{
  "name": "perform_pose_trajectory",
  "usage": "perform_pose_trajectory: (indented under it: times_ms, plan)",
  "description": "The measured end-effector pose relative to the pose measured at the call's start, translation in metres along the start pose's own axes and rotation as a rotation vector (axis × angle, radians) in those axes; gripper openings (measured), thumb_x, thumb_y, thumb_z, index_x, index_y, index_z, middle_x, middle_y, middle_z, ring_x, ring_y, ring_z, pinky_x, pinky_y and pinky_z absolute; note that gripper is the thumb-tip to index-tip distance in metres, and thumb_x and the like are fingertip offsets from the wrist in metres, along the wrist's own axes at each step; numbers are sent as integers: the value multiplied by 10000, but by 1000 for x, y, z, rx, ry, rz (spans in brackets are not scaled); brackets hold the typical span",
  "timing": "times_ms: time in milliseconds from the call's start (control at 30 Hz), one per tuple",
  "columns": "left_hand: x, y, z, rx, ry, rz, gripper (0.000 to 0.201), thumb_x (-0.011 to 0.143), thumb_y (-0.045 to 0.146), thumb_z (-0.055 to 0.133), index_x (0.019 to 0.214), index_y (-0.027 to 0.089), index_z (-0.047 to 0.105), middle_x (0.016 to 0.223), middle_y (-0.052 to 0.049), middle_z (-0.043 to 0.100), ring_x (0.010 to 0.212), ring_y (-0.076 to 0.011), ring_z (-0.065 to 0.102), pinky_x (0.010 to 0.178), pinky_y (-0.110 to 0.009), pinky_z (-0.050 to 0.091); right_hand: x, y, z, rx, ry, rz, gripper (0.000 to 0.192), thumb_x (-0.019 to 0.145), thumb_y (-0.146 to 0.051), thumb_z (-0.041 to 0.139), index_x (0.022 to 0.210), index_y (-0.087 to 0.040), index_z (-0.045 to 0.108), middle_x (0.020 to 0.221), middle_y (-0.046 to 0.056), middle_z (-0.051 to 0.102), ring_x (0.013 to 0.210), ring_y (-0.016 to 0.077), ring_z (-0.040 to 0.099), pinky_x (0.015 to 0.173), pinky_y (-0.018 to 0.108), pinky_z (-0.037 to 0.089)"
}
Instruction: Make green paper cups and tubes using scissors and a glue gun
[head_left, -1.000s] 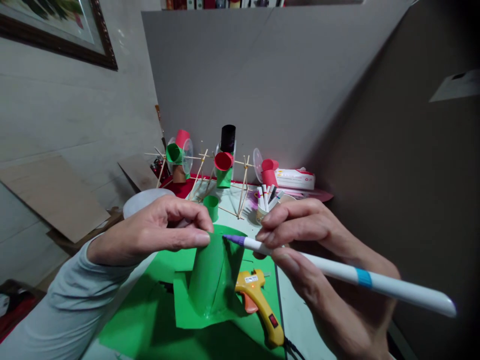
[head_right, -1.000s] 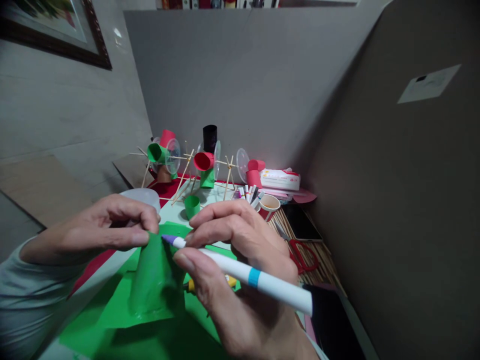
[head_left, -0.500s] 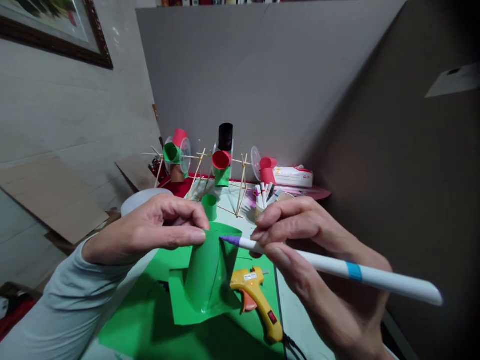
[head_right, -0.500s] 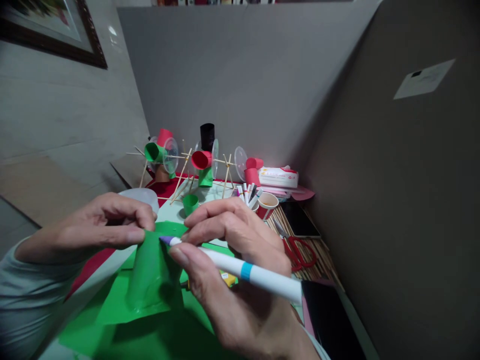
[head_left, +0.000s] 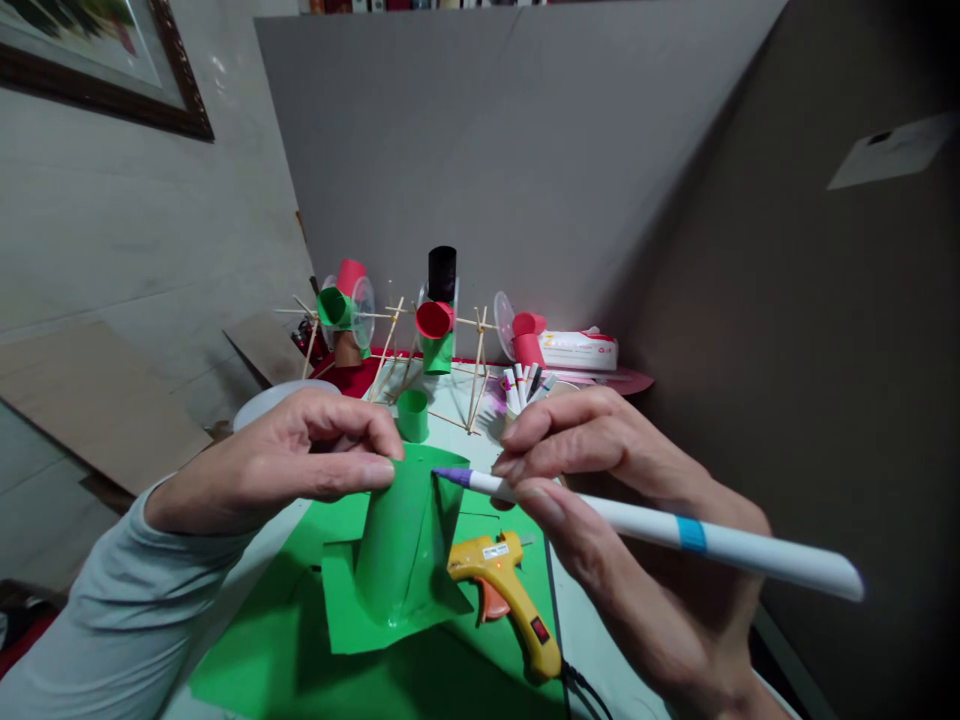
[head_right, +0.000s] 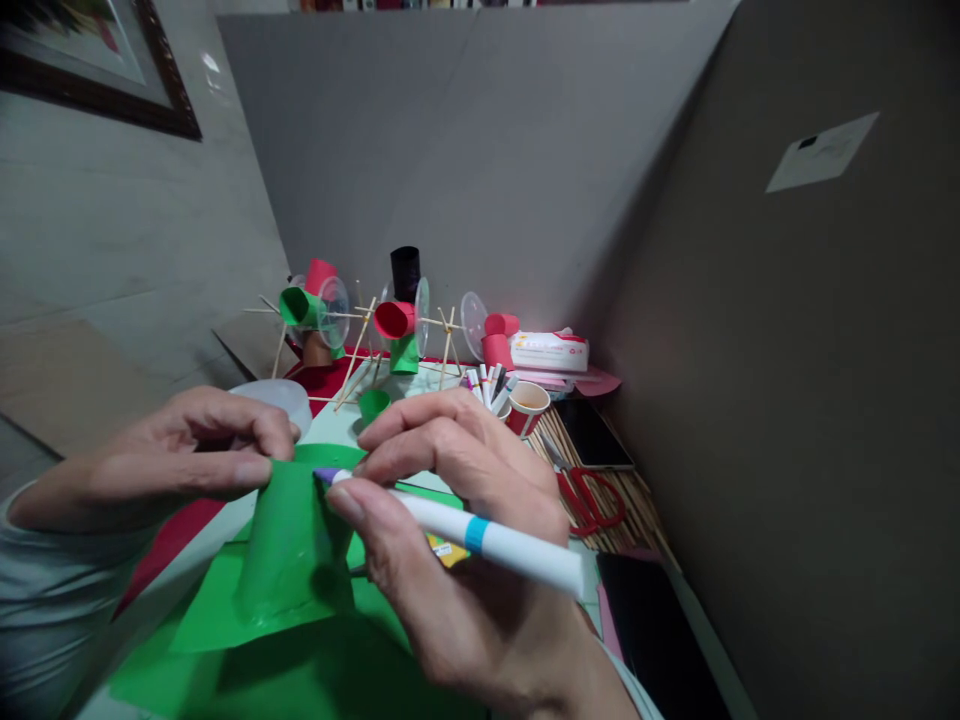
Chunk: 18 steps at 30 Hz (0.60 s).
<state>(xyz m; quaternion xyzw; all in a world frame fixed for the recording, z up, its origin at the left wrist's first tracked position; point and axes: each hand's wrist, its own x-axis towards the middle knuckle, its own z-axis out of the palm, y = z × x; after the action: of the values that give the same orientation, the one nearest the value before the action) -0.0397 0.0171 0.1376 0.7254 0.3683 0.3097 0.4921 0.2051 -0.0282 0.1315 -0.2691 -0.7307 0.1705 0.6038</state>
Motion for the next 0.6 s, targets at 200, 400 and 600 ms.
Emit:
perform_pose_trajectory:
  times_ms: [200, 400, 600]
  plan:
    - [-3, -1, 2, -87, 39, -11, 221, 807, 377, 734, 700, 186, 704, 581, 24, 447, 568, -107, 360, 513, -267, 206, 2, 1, 1, 16, -1, -33, 67, 823, -121, 736, 791, -175, 713, 854, 6, 700, 850, 149, 645, 757, 281, 526]
    - [1, -9, -4, -120, -29, 6, 256, 808, 440, 741, 709, 207, 709, 588, 22, 423, 558, -108, 343, 493, -252, 207, 4, 3, -3, 30, 83, -39, 92, 862, -123, 698, 781, -154, 729, 830, 28, 699, 880, 160, 641, 793, 295, 532]
    - [4, -15, -7, -142, -37, -4, 253, 793, 458, 752, 709, 222, 722, 579, 25, 408, 529, -102, 315, 470, -246, 201, 4, 2, -15, 138, 151, 24, 116, 913, -171, 686, 811, -174, 742, 901, 40, 685, 896, 182, 648, 813, 328, 530]
